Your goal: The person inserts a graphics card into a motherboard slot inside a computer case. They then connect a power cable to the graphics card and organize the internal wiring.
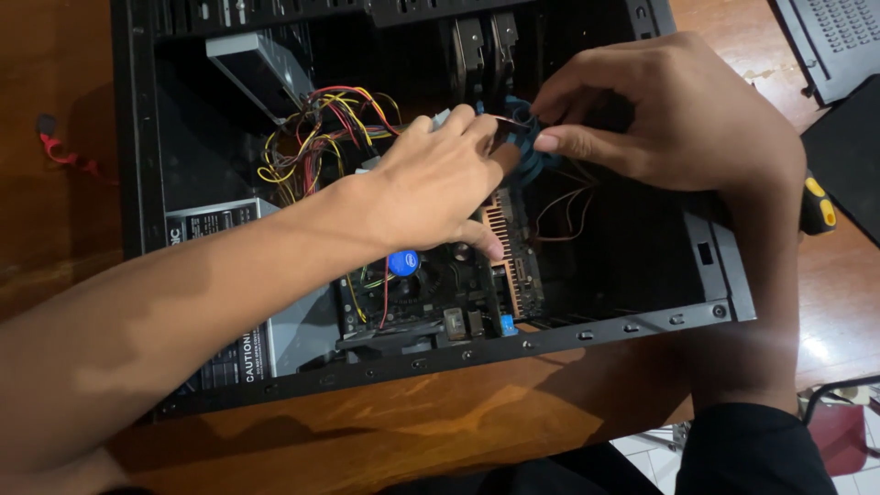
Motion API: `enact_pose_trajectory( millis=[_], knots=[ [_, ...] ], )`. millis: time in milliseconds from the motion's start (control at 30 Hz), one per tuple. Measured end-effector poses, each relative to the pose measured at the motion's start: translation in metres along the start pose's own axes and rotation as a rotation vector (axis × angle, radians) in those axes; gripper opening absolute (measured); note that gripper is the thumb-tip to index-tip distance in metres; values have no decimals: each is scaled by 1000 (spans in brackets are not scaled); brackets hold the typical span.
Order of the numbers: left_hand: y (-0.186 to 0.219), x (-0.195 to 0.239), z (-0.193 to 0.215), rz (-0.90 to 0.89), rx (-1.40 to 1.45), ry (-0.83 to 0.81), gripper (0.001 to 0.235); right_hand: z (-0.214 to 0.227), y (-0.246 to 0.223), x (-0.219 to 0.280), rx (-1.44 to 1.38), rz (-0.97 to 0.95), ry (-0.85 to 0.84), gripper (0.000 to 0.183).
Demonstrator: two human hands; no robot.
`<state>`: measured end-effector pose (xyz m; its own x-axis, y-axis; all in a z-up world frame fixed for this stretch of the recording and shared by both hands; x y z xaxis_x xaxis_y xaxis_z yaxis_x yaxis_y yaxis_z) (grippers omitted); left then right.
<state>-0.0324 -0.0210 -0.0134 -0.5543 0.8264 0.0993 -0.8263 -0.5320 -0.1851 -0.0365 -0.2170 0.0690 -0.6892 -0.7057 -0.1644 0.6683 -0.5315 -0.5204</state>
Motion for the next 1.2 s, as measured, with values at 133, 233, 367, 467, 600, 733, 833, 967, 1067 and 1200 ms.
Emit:
enact_pose_trajectory(
  millis=[133, 233, 367, 467, 600, 733, 833, 967, 1067, 1200],
  knots=[
    [0, -2, -6, 45, -35, -53, 107, -1, 1, 0, 12, 4, 4, 28],
    [-1, -2, -4, 62, -37, -84, 109, 0, -1, 0, 4, -19, 5, 28],
    [-2, -5, 9, 95, 46, -176, 115, 0, 0, 0, 36, -7, -6, 27],
    [-2, -4, 14, 103, 86, -311, 106, -1, -1, 0, 20, -40, -2, 26],
    [-2, -4, 17, 89, 77, -229, 106, 1, 2, 0, 23, -103, 19, 27],
    [-2, -6, 10, 125, -22, -249, 115, -1, 2, -1, -6, -71, -3, 32],
    [3, -5, 12, 123, -75, -192, 106, -1, 1, -3, -9, -84, -3, 33],
    [9, -3, 22, 60, -83, -274, 78, 0, 2, -3, -20, -78, -16, 33],
    [4, -4, 14, 9, -71, -219, 76, 0, 0, -5, -33, -110, -20, 34],
    [7, -6, 20, -5, -132, -290, 85, 1, 2, -6, -36, -126, -30, 34]
  ],
)
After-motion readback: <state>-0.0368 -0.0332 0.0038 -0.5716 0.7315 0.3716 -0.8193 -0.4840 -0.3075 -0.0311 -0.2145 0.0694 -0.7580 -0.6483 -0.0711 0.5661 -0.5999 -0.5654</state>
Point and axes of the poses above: each hand's wrist, its own x-axis away from the middle knuckle, its own z-axis out of the back of the hand, y = z × x, the point moved 2 cm from there along -x, towards the middle knuckle, and after that the axes turned 10 degrees about -x, right-handed, at the moved point
